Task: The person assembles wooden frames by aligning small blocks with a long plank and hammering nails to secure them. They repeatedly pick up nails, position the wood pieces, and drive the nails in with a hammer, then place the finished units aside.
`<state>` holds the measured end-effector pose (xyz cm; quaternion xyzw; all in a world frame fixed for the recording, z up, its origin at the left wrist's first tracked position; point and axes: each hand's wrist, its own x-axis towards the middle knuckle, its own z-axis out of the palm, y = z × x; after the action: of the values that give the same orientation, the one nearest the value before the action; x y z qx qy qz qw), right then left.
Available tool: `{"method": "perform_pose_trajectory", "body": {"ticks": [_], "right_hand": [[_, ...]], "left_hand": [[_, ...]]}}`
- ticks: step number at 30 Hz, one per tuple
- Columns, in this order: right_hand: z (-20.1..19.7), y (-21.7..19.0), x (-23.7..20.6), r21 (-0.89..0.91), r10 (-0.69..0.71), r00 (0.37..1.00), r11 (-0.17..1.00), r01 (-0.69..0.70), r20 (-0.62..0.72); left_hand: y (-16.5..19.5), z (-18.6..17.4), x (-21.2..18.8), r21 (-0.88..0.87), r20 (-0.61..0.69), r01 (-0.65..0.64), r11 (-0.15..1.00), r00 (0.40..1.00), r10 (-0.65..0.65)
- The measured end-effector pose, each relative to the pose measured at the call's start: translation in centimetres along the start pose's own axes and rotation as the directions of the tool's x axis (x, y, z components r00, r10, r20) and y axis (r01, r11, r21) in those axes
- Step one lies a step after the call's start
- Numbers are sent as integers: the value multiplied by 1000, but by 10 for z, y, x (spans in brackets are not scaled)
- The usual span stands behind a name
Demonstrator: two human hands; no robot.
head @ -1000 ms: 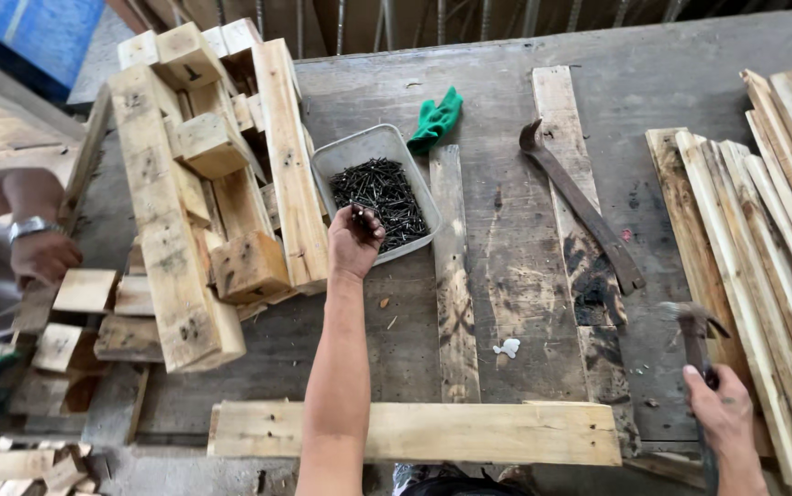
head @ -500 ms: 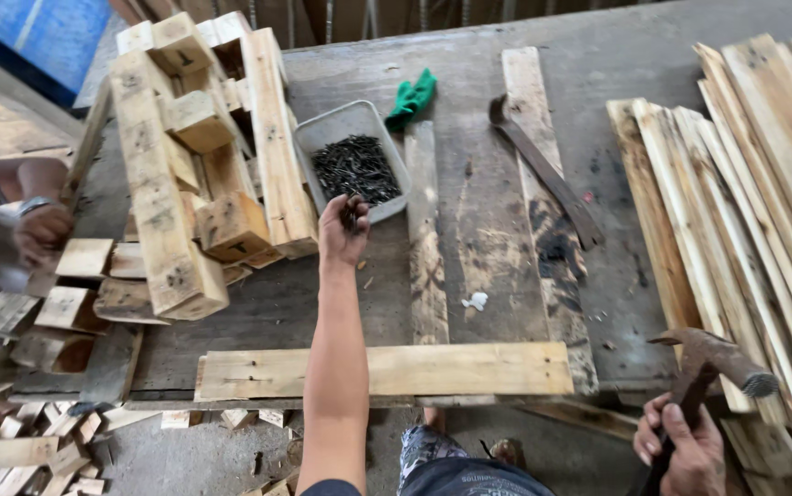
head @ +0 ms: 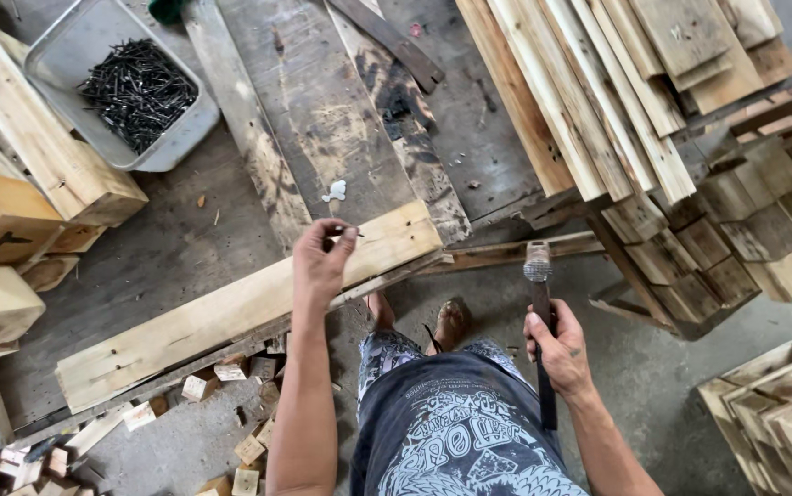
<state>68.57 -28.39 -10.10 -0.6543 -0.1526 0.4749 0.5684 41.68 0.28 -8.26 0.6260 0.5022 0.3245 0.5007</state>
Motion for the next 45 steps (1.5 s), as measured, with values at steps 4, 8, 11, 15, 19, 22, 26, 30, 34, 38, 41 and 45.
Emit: {"method": "perform_pose_trajectory", "body": {"ticks": [4, 8, 11, 15, 19, 22, 26, 30, 34, 38, 41, 45], "right_hand": [[-14, 7, -10, -55, 37, 999, 998, -35, 33], [-29, 3, -16, -49, 90, 989, 995, -85, 117], [-35, -3, -16, -76, 158, 974, 986, -147, 162], [-31, -15, -12, -152, 77, 988, 987, -56, 133], [-26, -37, -9, -27, -109, 969, 993, 118, 222], [-19, -57, -3, 26, -69, 958, 998, 64, 278], [8, -81, 2, -203, -112, 960, 965, 166, 255], [26, -106, -7, -452, -387, 847, 721, 525, 365], [37, -119, -9, -412, -692, 540, 366, 835, 480], [58, -113, 8, -580, -496, 644, 301, 756, 582], [70, -107, 17, -573, -450, 651, 316, 756, 611], [66, -105, 12, -497, -523, 633, 393, 773, 570]], "left_hand": [[15, 34, -6, 174, 7, -210, 962, 977, 212], [23, 42, -9, 184, 8, -350, 919, 935, 355], [28, 43, -14, 194, 60, -309, 931, 951, 303], [35, 51, -15, 250, 151, -417, 874, 908, 391], [34, 58, -13, 318, 162, -385, 866, 922, 351], [30, 57, -13, 269, 158, -385, 883, 922, 354], [23, 55, -13, 229, 161, -396, 890, 916, 366], [17, 56, -11, 251, 168, -410, 877, 911, 378], [10, 55, -9, 217, 199, -428, 878, 899, 389], [0, 53, -6, 194, 214, -436, 879, 893, 396], [-9, 56, -3, 259, 226, -494, 830, 867, 445], [-11, 54, 1, 190, 250, -442, 877, 885, 392]]}}
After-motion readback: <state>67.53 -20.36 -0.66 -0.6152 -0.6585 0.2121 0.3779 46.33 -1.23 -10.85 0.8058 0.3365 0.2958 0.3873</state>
